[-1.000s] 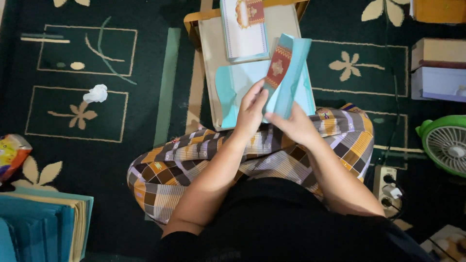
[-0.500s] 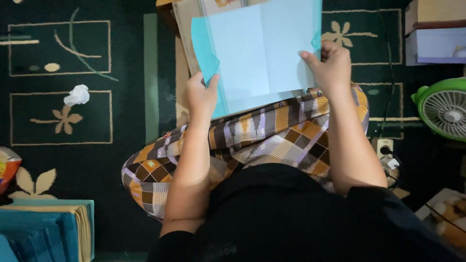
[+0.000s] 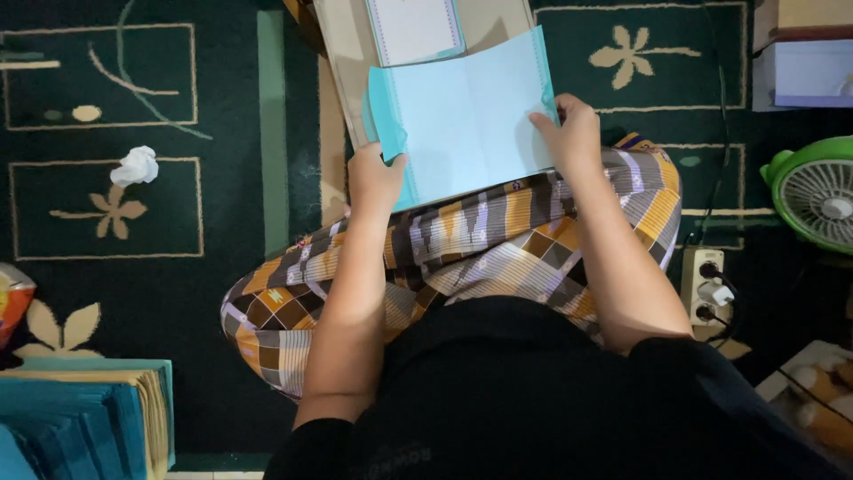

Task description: The person sits on the floor and wraps a book with light blue paper. They place the book on a wooden board, fold the paper over the cover, and smooth it down with their hands. The person repeats this process for several books, stacking the wrapped items on the board.

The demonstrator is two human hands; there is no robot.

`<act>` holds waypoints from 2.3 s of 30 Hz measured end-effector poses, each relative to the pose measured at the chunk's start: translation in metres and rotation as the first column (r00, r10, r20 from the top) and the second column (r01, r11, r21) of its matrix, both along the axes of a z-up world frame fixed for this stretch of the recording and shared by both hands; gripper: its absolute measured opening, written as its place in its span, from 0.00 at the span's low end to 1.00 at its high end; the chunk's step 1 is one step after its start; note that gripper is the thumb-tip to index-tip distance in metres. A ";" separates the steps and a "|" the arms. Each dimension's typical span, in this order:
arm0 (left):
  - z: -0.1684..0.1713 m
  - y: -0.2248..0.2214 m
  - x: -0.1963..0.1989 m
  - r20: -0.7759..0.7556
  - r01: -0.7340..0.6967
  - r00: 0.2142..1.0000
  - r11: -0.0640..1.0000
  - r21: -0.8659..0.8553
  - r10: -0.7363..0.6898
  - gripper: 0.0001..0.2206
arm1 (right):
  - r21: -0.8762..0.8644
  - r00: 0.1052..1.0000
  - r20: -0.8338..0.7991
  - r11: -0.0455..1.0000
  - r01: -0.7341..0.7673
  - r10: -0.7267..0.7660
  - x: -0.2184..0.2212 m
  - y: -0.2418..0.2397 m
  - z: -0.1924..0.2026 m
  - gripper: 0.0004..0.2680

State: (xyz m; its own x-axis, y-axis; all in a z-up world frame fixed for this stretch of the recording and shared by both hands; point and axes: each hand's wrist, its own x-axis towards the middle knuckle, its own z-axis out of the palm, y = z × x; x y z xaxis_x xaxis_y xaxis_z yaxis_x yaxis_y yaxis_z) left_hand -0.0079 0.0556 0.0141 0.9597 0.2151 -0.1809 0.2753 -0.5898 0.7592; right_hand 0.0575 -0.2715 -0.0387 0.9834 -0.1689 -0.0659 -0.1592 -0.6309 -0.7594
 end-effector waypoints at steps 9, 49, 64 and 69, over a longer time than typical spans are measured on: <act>-0.012 0.007 0.002 -0.014 0.031 0.999 0.998 -0.057 -0.032 0.13 | -0.028 0.999 -0.043 1.000 -0.010 0.009 -0.002 0.002 0.005 0.11; -0.012 -0.011 0.000 -0.071 0.076 0.995 0.995 0.070 -0.071 0.16 | -0.552 0.739 0.238 0.713 -0.431 0.631 -0.016 0.093 0.034 0.16; -0.036 -0.068 0.039 -0.008 0.116 0.991 0.828 0.548 -0.134 0.29 | -0.603 0.734 -0.295 0.476 -0.640 0.612 -0.003 0.098 0.032 0.22; -0.037 -0.061 0.033 -0.044 0.201 0.978 0.848 0.491 -0.206 0.32 | -0.606 0.729 -0.348 0.452 -0.655 0.590 0.016 0.106 0.030 0.24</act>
